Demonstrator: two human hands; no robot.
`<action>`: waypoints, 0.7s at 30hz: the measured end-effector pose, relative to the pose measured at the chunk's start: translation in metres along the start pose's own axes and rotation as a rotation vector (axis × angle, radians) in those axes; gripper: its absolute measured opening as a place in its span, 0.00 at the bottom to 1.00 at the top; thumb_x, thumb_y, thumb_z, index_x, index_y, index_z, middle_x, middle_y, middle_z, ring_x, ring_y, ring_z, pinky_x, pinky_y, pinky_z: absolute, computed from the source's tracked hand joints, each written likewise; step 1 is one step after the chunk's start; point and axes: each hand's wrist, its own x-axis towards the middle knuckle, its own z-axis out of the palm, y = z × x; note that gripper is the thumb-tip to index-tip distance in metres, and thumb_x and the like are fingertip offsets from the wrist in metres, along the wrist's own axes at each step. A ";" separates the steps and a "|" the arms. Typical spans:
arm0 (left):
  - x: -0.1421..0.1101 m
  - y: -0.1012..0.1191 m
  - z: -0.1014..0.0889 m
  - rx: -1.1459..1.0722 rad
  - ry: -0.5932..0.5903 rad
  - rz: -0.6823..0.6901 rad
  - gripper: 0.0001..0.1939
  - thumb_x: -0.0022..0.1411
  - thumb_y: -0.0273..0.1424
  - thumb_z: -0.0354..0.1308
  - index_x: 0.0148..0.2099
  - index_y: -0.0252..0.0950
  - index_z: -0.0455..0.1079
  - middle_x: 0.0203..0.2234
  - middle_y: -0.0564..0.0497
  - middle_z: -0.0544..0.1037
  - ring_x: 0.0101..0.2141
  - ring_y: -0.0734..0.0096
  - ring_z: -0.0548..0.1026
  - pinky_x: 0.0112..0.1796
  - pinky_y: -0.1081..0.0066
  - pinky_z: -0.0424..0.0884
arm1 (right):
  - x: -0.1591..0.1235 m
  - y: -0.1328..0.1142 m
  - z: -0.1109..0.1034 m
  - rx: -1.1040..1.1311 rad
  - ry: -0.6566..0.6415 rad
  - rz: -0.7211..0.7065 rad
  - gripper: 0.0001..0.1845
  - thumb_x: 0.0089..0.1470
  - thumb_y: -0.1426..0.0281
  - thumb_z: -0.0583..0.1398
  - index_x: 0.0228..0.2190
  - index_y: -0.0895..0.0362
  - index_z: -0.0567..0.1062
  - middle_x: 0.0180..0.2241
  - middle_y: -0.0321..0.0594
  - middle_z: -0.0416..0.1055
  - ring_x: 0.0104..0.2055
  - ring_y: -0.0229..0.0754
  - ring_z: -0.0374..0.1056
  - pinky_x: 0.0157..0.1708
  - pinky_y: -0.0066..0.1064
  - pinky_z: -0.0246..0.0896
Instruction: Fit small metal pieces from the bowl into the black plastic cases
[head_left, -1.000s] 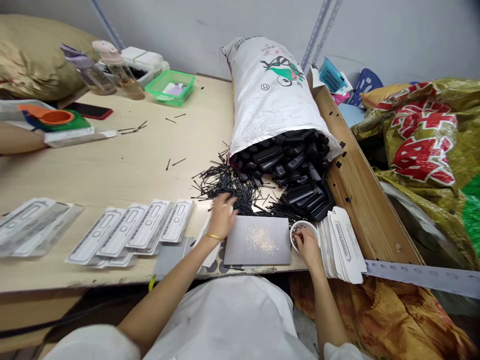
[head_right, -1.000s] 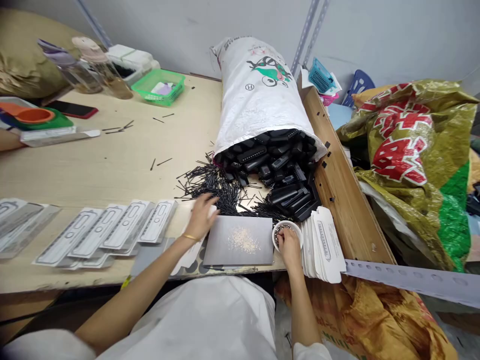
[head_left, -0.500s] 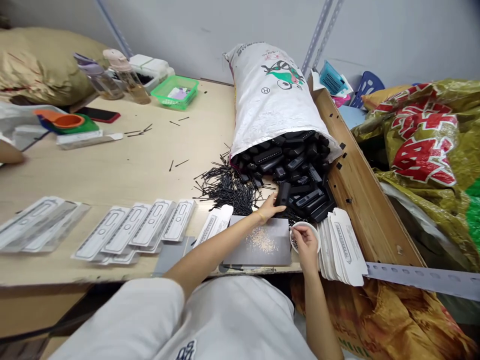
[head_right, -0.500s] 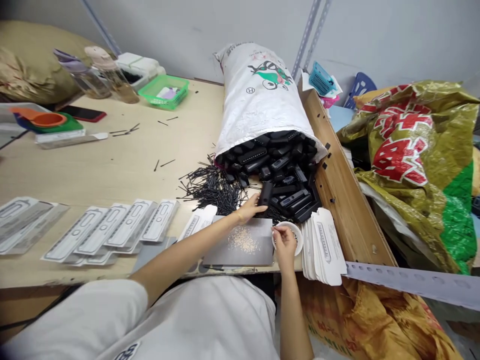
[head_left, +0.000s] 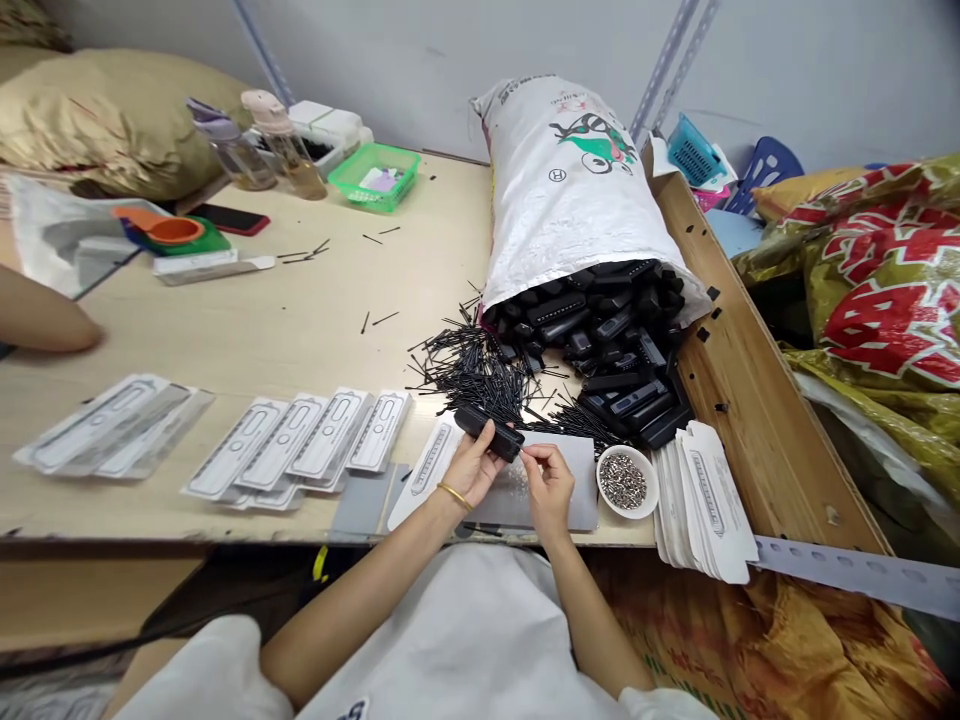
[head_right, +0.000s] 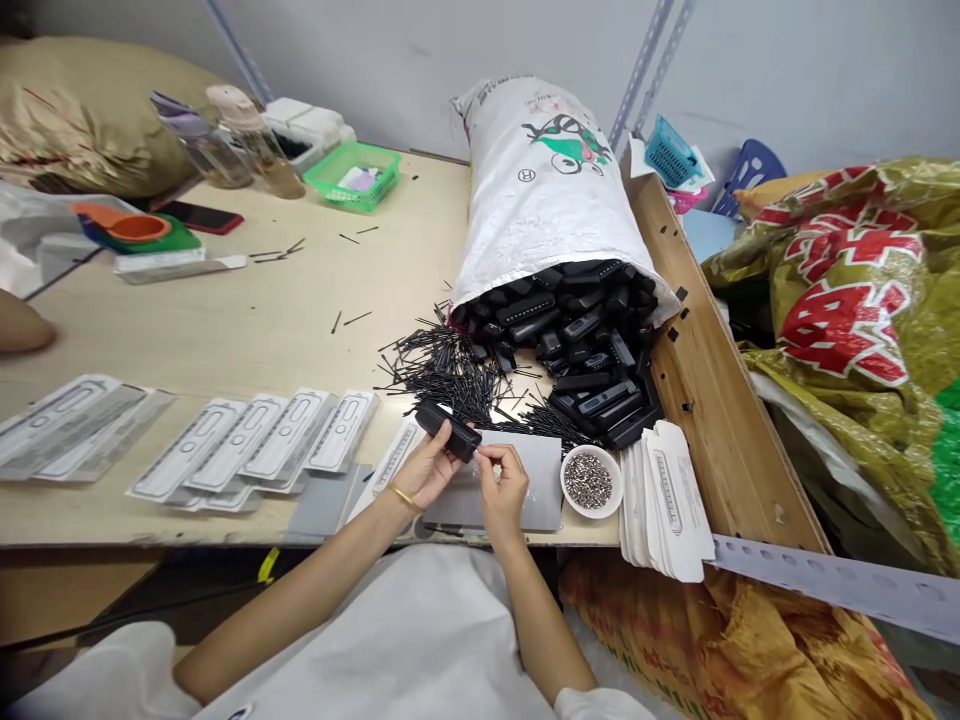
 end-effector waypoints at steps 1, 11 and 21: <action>-0.001 -0.001 0.000 -0.003 0.001 0.007 0.13 0.57 0.28 0.62 0.44 0.33 0.65 0.36 0.47 0.78 0.37 0.68 0.78 0.44 0.64 0.76 | -0.001 -0.001 0.000 -0.037 0.003 -0.054 0.09 0.56 0.67 0.57 0.29 0.59 0.74 0.29 0.40 0.71 0.34 0.39 0.67 0.36 0.31 0.64; -0.009 -0.008 0.004 -0.016 0.007 0.027 0.15 0.57 0.28 0.63 0.45 0.35 0.64 0.35 0.48 0.78 0.38 0.67 0.78 0.46 0.61 0.74 | -0.001 0.003 0.002 -0.149 0.075 -0.264 0.08 0.58 0.71 0.56 0.30 0.57 0.73 0.29 0.39 0.71 0.34 0.39 0.68 0.35 0.32 0.64; -0.016 -0.010 0.007 -0.067 -0.073 0.054 0.18 0.55 0.29 0.65 0.46 0.35 0.64 0.37 0.47 0.78 0.40 0.65 0.78 0.46 0.62 0.74 | -0.009 0.010 -0.001 -0.007 0.097 -0.213 0.04 0.57 0.71 0.58 0.32 0.57 0.73 0.31 0.38 0.70 0.37 0.38 0.67 0.38 0.32 0.63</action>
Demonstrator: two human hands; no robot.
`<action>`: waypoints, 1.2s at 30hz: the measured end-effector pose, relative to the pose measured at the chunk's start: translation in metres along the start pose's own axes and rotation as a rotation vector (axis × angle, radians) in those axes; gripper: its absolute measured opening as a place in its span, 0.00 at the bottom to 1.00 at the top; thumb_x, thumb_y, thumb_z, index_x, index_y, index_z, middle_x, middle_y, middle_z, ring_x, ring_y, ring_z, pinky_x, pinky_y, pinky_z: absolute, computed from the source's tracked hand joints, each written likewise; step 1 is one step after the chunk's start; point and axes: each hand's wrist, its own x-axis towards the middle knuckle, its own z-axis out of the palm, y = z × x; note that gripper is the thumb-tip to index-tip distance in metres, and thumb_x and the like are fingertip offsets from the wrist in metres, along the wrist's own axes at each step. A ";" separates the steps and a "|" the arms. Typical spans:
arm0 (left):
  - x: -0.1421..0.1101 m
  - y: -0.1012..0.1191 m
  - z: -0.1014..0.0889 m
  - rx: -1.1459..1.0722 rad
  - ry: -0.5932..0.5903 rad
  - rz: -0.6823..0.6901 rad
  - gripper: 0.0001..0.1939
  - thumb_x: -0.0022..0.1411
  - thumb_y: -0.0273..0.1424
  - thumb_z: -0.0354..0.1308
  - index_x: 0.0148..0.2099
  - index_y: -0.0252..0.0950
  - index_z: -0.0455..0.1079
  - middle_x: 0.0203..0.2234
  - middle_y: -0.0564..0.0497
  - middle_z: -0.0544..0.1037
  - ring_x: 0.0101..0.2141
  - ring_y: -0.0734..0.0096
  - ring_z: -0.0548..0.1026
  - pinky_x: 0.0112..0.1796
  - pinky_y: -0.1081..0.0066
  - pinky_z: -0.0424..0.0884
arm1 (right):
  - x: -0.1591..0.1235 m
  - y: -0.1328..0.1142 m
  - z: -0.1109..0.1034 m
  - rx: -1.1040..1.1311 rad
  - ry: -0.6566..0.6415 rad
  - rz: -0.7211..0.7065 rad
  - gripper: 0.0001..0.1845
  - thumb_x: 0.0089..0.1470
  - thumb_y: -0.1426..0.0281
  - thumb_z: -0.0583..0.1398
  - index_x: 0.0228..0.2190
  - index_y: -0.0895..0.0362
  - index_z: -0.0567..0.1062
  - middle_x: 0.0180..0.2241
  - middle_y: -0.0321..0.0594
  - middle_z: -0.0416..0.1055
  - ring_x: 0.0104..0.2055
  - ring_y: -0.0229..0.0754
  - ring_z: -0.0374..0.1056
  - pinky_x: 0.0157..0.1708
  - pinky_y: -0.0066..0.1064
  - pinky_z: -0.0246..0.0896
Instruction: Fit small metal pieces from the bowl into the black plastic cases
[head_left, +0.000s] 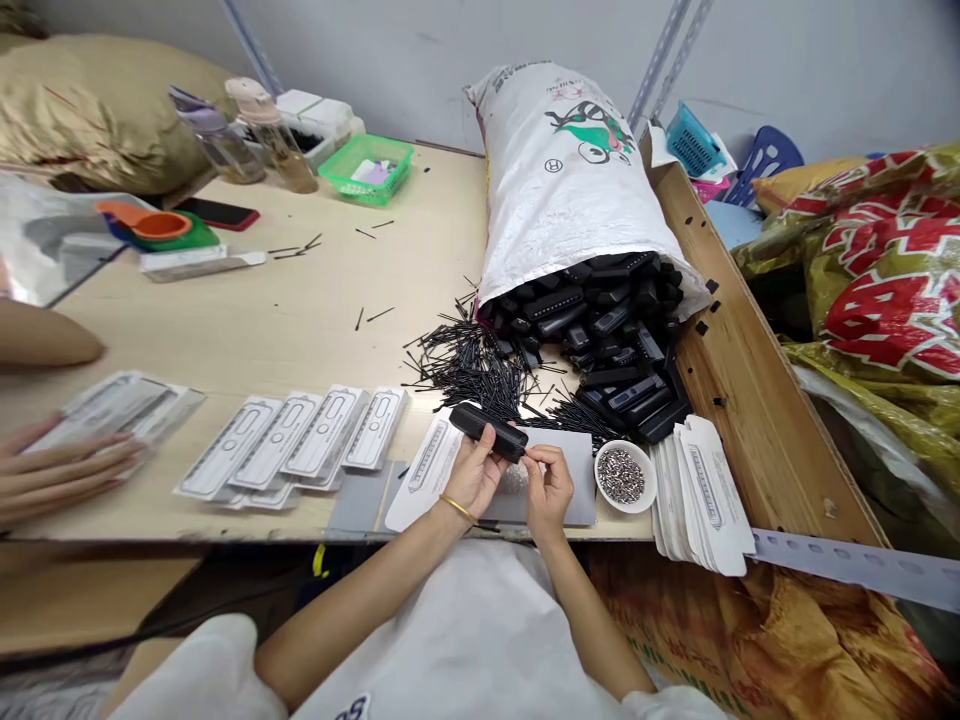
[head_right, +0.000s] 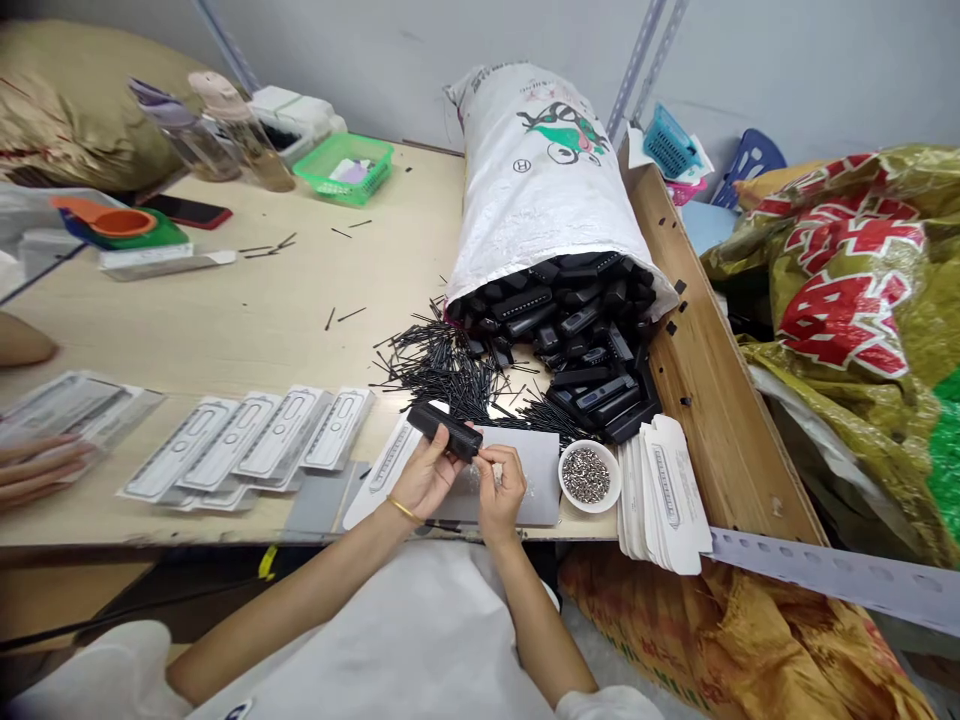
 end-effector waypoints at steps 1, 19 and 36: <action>-0.002 0.000 0.001 0.006 -0.015 0.021 0.19 0.55 0.30 0.65 0.47 0.36 0.63 0.38 0.48 0.78 0.41 0.65 0.78 0.46 0.61 0.74 | 0.001 -0.001 -0.001 0.004 -0.002 -0.008 0.04 0.57 0.72 0.58 0.31 0.57 0.73 0.31 0.38 0.70 0.37 0.38 0.67 0.38 0.32 0.63; -0.011 -0.006 -0.016 0.911 -0.506 0.433 0.19 0.51 0.37 0.64 0.44 0.39 0.66 0.40 0.46 0.77 0.42 0.60 0.75 0.47 0.58 0.70 | -0.002 0.012 -0.051 -0.127 0.173 0.171 0.09 0.57 0.66 0.58 0.37 0.59 0.72 0.35 0.42 0.70 0.37 0.39 0.67 0.39 0.33 0.63; 0.001 0.055 -0.117 1.912 0.204 0.565 0.27 0.53 0.28 0.62 0.55 0.31 0.62 0.38 0.44 0.69 0.40 0.58 0.69 0.45 0.57 0.67 | 0.069 -0.007 0.106 -0.969 -1.051 0.061 0.27 0.41 0.71 0.70 0.44 0.64 0.70 0.46 0.58 0.69 0.51 0.55 0.61 0.50 0.42 0.51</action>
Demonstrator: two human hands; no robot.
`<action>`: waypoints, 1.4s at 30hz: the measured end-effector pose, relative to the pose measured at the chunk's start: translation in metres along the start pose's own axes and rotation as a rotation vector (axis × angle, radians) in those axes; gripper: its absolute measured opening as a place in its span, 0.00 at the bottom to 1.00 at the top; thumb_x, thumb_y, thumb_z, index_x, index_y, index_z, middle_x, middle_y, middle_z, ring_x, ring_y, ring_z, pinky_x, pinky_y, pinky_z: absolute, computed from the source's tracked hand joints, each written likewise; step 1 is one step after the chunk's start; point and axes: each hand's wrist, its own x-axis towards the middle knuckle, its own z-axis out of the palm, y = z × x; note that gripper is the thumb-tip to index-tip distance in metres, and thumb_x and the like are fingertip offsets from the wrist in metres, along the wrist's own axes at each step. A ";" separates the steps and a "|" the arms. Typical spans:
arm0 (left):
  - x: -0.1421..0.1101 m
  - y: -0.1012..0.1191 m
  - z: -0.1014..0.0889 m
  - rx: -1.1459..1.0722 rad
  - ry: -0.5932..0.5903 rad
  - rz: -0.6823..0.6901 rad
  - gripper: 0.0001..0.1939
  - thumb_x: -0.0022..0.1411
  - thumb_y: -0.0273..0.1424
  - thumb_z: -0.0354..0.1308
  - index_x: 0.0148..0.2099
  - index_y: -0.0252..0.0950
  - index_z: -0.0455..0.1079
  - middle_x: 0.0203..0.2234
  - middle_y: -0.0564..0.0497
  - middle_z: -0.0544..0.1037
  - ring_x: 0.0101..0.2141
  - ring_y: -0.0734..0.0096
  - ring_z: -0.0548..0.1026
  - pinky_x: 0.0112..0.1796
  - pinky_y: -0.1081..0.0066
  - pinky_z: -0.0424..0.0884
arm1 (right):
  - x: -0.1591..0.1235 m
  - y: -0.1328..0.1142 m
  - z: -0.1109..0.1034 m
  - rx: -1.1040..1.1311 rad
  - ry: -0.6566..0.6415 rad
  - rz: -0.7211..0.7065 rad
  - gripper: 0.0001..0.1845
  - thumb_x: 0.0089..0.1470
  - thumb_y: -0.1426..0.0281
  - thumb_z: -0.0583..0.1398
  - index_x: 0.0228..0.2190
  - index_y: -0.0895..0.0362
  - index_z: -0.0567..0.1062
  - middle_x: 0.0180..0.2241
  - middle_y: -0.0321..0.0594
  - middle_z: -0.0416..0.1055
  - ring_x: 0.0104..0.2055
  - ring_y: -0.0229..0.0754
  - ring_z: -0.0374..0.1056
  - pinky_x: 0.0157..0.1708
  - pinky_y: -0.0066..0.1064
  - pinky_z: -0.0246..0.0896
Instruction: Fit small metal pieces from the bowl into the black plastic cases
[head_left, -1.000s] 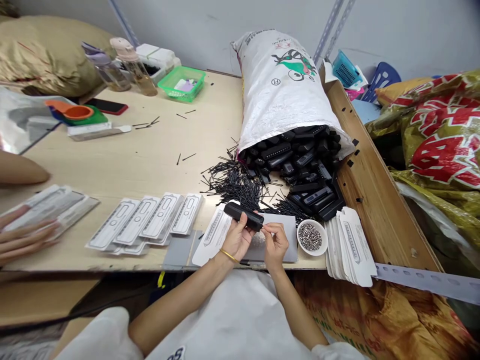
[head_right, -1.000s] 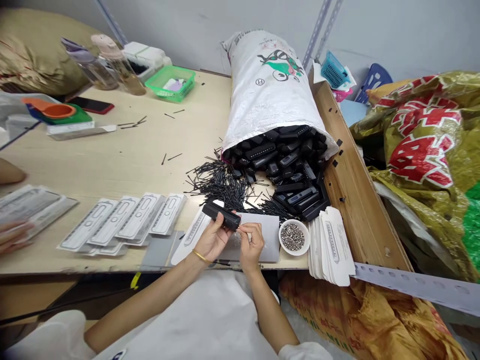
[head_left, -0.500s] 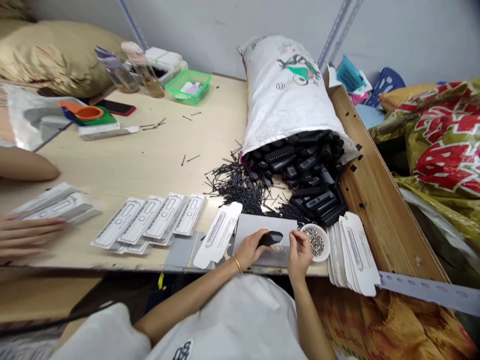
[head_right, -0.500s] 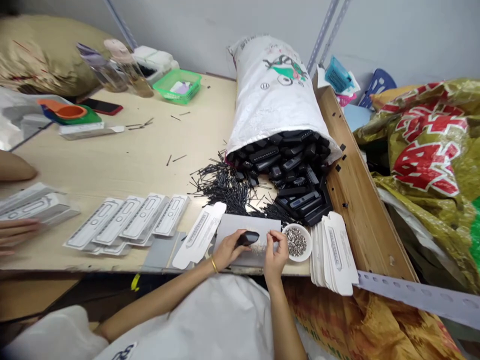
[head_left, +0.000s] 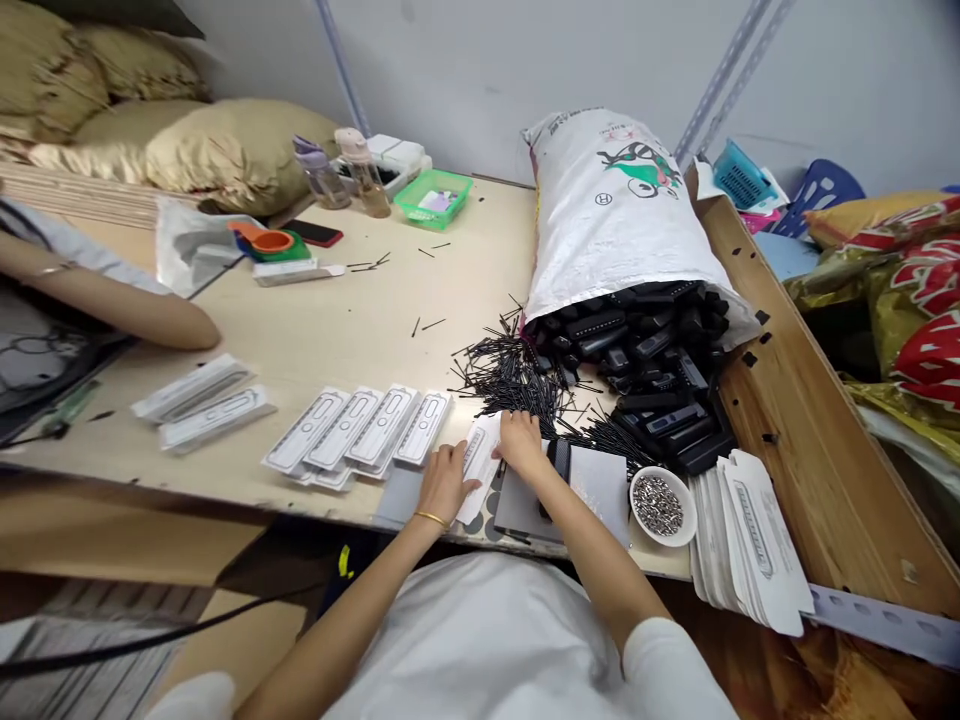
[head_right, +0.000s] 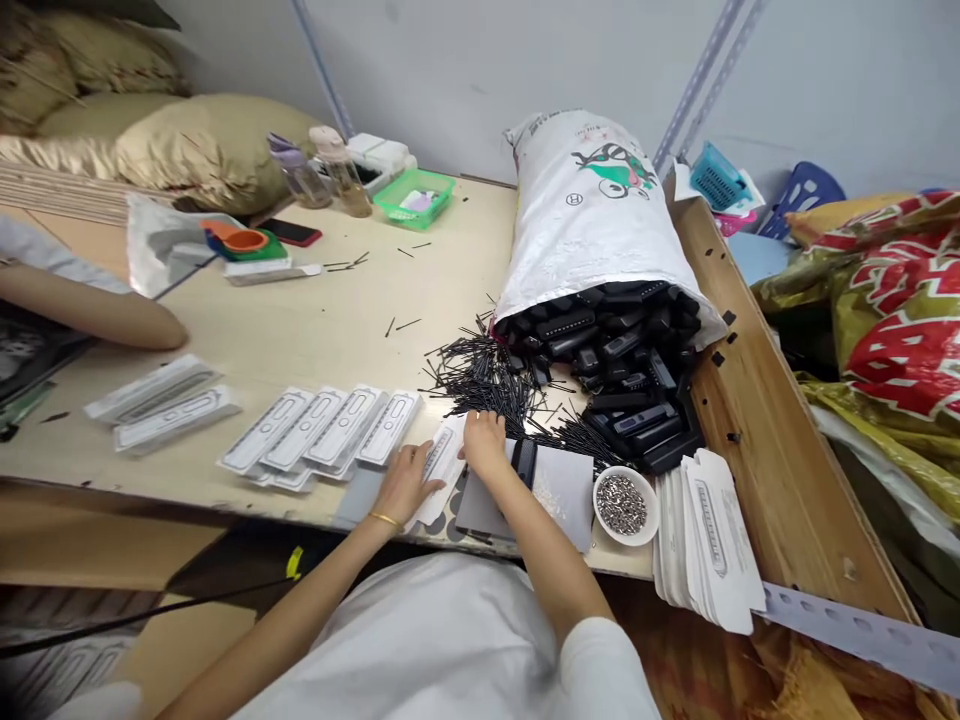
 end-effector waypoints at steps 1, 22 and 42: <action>0.002 -0.003 -0.001 0.024 0.001 -0.012 0.30 0.51 0.28 0.64 0.55 0.30 0.62 0.38 0.44 0.69 0.40 0.57 0.69 0.44 0.57 0.67 | 0.006 0.001 0.002 0.011 -0.009 0.006 0.27 0.39 0.73 0.71 0.42 0.65 0.71 0.45 0.58 0.70 0.50 0.55 0.62 0.49 0.42 0.51; -0.019 0.060 -0.046 -1.494 -0.615 -0.254 0.41 0.52 0.40 0.65 0.63 0.46 0.50 0.40 0.44 0.77 0.29 0.66 0.78 0.31 0.67 0.75 | -0.055 0.044 -0.032 1.120 0.343 -0.435 0.18 0.47 0.54 0.63 0.28 0.56 0.71 0.30 0.38 0.71 0.34 0.39 0.67 0.36 0.33 0.64; -0.021 0.079 -0.003 -1.045 -0.373 -0.018 0.52 0.54 0.40 0.63 0.69 0.37 0.34 0.30 0.51 0.74 0.29 0.69 0.74 0.33 0.69 0.71 | -0.076 0.022 0.007 1.553 0.527 0.115 0.19 0.42 0.56 0.65 0.24 0.57 0.65 0.23 0.31 0.63 0.24 0.33 0.57 0.25 0.25 0.55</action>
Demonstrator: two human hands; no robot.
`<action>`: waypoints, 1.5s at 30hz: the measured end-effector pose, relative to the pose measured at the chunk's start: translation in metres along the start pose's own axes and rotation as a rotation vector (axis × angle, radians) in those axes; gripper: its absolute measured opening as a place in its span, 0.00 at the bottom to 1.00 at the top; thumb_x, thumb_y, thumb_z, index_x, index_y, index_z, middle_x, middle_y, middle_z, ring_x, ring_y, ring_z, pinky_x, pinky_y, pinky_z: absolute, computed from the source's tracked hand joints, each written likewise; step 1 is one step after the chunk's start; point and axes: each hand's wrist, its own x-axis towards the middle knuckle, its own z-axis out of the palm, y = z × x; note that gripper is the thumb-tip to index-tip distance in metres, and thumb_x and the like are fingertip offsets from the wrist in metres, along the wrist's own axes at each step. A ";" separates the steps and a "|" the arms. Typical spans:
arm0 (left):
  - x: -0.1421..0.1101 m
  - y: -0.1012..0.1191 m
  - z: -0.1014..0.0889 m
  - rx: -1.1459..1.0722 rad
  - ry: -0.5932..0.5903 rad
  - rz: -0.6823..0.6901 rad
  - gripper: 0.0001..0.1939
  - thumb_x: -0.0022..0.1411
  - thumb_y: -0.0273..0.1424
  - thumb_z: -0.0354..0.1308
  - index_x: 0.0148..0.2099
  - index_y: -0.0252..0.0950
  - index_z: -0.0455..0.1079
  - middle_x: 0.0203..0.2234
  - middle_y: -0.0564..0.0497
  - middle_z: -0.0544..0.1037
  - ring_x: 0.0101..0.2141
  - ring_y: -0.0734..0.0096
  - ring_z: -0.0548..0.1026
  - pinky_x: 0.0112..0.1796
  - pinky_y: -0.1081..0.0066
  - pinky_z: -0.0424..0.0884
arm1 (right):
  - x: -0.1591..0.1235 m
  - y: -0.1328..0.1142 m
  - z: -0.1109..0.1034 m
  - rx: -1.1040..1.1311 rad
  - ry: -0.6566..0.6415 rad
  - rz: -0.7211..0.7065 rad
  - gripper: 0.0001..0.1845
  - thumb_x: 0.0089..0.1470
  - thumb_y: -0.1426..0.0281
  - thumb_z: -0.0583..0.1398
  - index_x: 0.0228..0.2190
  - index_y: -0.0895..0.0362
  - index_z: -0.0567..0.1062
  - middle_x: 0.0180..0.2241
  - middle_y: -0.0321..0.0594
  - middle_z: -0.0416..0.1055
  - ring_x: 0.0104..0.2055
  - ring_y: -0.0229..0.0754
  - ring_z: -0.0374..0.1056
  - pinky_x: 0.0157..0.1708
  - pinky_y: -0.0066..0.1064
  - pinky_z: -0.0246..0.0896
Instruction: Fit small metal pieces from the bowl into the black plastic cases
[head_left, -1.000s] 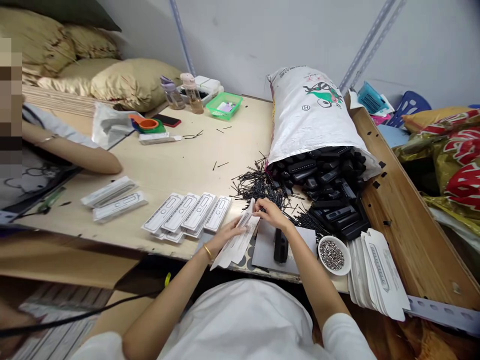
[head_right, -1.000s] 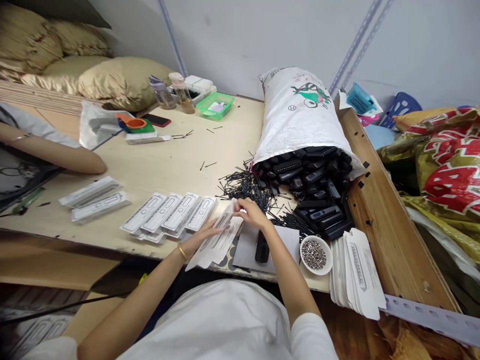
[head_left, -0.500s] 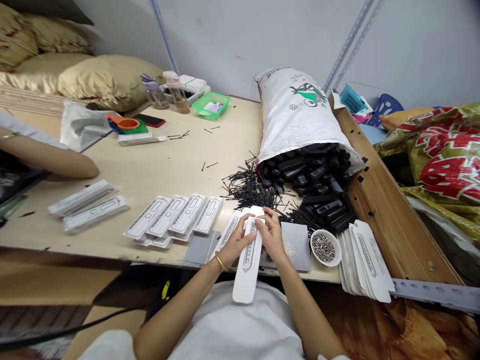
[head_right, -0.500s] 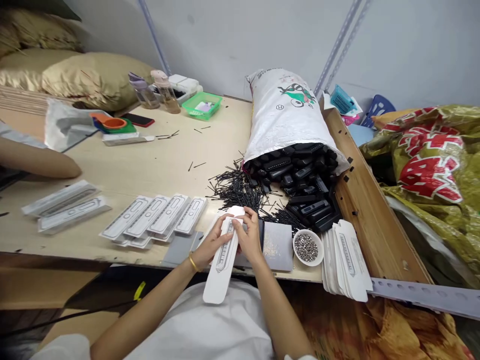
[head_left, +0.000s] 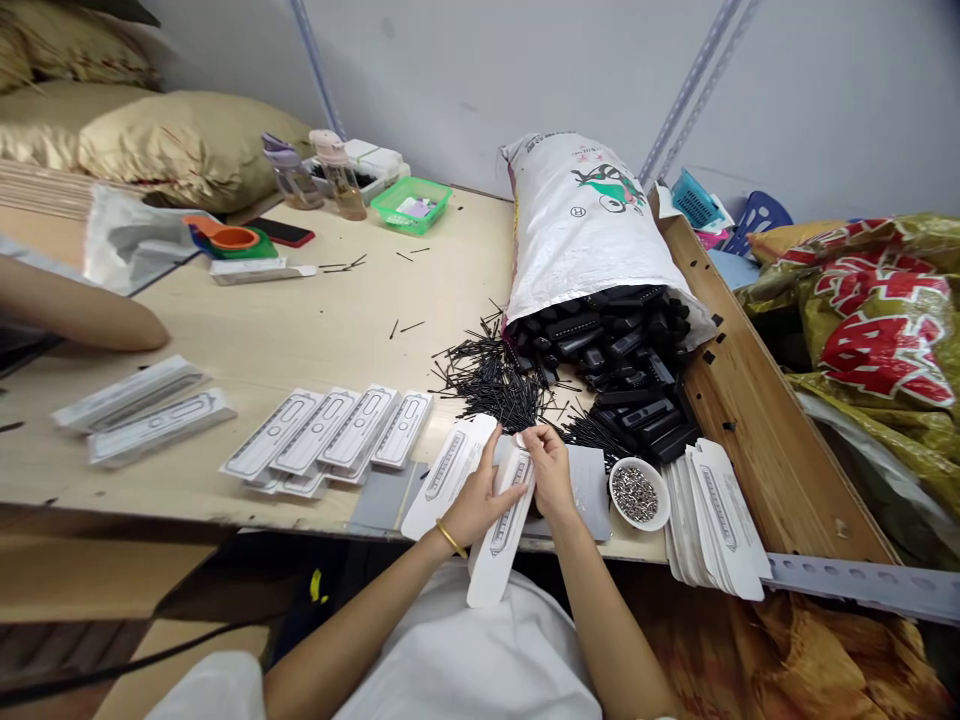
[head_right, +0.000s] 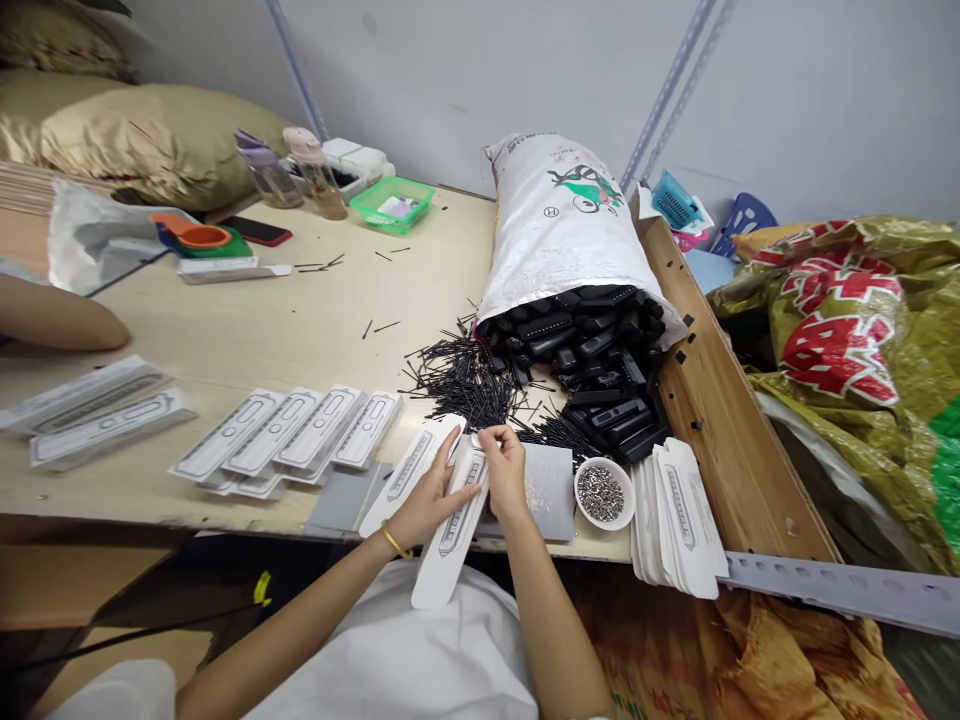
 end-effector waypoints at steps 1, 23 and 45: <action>0.000 -0.002 0.000 0.005 0.015 0.011 0.51 0.54 0.39 0.63 0.69 0.37 0.34 0.31 0.50 0.75 0.29 0.69 0.74 0.33 0.68 0.71 | 0.000 0.002 0.000 -0.020 -0.007 0.014 0.19 0.42 0.56 0.65 0.23 0.57 0.66 0.22 0.32 0.63 0.24 0.33 0.56 0.25 0.25 0.55; -0.008 -0.008 0.011 0.393 -0.148 1.019 0.28 0.54 0.27 0.60 0.56 0.45 0.57 0.50 0.43 0.69 0.53 0.60 0.68 0.61 0.45 0.47 | -0.025 0.012 -0.014 -0.066 0.038 0.007 0.19 0.51 0.51 0.57 0.29 0.55 0.66 0.25 0.34 0.64 0.25 0.35 0.60 0.26 0.27 0.59; -0.013 0.016 -0.022 0.930 -0.074 0.158 0.35 0.45 0.29 0.62 0.58 0.40 0.64 0.43 0.47 0.74 0.43 0.59 0.74 0.43 0.63 0.70 | -0.031 -0.038 -0.069 -0.743 -0.706 -0.261 0.18 0.52 0.75 0.57 0.45 0.51 0.72 0.47 0.42 0.66 0.52 0.45 0.61 0.54 0.40 0.57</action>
